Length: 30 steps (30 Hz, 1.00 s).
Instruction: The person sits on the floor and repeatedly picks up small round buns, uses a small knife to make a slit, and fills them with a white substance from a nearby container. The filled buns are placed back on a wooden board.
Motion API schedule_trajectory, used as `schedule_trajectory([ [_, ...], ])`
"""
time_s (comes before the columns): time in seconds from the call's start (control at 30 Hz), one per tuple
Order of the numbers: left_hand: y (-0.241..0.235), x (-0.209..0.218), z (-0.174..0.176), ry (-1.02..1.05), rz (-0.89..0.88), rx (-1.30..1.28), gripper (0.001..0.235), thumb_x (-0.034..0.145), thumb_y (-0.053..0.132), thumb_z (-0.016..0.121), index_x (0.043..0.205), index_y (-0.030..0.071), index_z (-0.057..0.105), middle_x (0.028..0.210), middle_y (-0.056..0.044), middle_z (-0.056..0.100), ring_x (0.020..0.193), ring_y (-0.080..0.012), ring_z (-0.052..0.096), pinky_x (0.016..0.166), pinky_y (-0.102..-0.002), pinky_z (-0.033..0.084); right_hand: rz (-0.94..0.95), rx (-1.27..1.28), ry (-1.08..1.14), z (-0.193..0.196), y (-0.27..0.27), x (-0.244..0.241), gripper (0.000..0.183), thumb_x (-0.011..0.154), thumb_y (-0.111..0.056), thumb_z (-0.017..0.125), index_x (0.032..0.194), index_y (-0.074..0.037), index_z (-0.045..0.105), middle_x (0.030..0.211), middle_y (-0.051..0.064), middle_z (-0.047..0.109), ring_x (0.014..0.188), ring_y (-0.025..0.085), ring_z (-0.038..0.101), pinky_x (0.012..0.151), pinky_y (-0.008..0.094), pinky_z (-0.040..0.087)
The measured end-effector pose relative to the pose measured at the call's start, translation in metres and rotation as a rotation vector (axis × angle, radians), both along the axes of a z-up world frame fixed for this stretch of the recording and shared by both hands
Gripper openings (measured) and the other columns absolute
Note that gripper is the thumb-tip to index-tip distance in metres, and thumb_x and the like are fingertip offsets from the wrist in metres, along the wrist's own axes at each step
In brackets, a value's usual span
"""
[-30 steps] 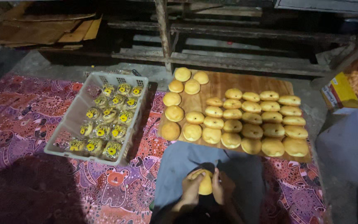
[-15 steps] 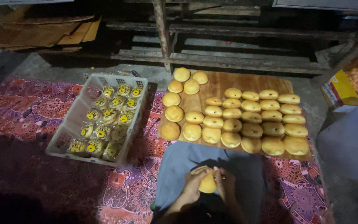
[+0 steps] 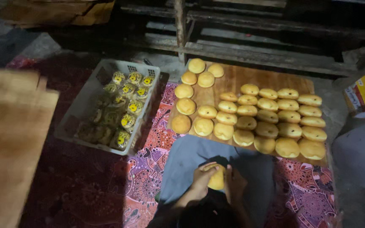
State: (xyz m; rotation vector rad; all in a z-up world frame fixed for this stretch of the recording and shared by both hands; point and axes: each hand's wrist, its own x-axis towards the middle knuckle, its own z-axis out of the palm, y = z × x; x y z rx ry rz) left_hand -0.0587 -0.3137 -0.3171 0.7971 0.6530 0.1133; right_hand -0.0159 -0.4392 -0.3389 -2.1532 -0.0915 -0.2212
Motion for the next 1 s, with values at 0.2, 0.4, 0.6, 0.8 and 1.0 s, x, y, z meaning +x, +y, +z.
schedule_trajectory([
  [0.2,0.001,0.005,0.004,-0.07,-0.037,0.06,0.039,0.087,0.01,0.078,0.124,-0.001,0.069,0.106,-0.009,0.077,0.09,-0.0157,0.072,0.08,-0.029,0.058,0.008,0.242,0.089,0.003,0.003,0.015,0.032,0.096,-0.027,0.07,0.078,-0.001,0.073,0.056,0.006,0.065,0.053,0.011,0.057,0.049,0.035,0.048],
  [0.4,0.009,-0.007,0.029,-0.279,-0.205,0.773,0.078,0.069,0.024,0.093,0.135,0.006,0.057,0.124,-0.014,0.062,0.115,-0.0242,0.059,0.098,-0.035,0.049,0.033,0.396,0.14,0.024,-0.007,0.011,0.037,0.098,-0.029,0.066,0.073,-0.002,0.07,0.056,0.012,0.062,0.045,0.016,0.056,0.043,0.037,0.045],
  [0.6,0.035,-0.015,0.056,-0.372,-0.61,1.133,0.091,0.058,0.033,0.1,0.136,0.01,0.059,0.125,-0.013,0.061,0.121,-0.0308,0.054,0.107,-0.04,0.044,0.223,-0.332,-0.084,0.037,-0.027,0.025,0.036,0.098,-0.034,0.071,0.073,-0.008,0.072,0.064,0.012,0.068,0.053,0.02,0.066,0.054,0.038,0.049],
  [0.8,0.118,0.026,0.109,-0.479,-0.579,0.893,0.086,0.063,0.02,0.089,0.141,0.01,0.055,0.144,-0.012,0.056,0.136,-0.0266,0.051,0.114,-0.04,0.04,-0.115,0.23,-0.137,0.036,-0.113,0.032,0.025,0.104,-0.026,0.064,0.101,-0.002,0.072,0.084,0.009,0.068,0.077,0.022,0.06,0.067,0.035,0.049],
  [1.0,0.203,0.224,0.138,-0.442,-0.539,1.212,0.072,0.071,0.008,0.081,0.14,0.013,0.06,0.136,-0.013,0.054,0.133,-0.0293,0.049,0.115,-0.039,0.04,0.056,0.153,-0.063,0.008,-0.089,-0.004,0.035,0.099,-0.033,0.065,0.106,0.001,0.071,0.096,0.01,0.071,0.084,0.022,0.065,0.07,0.036,0.051],
])
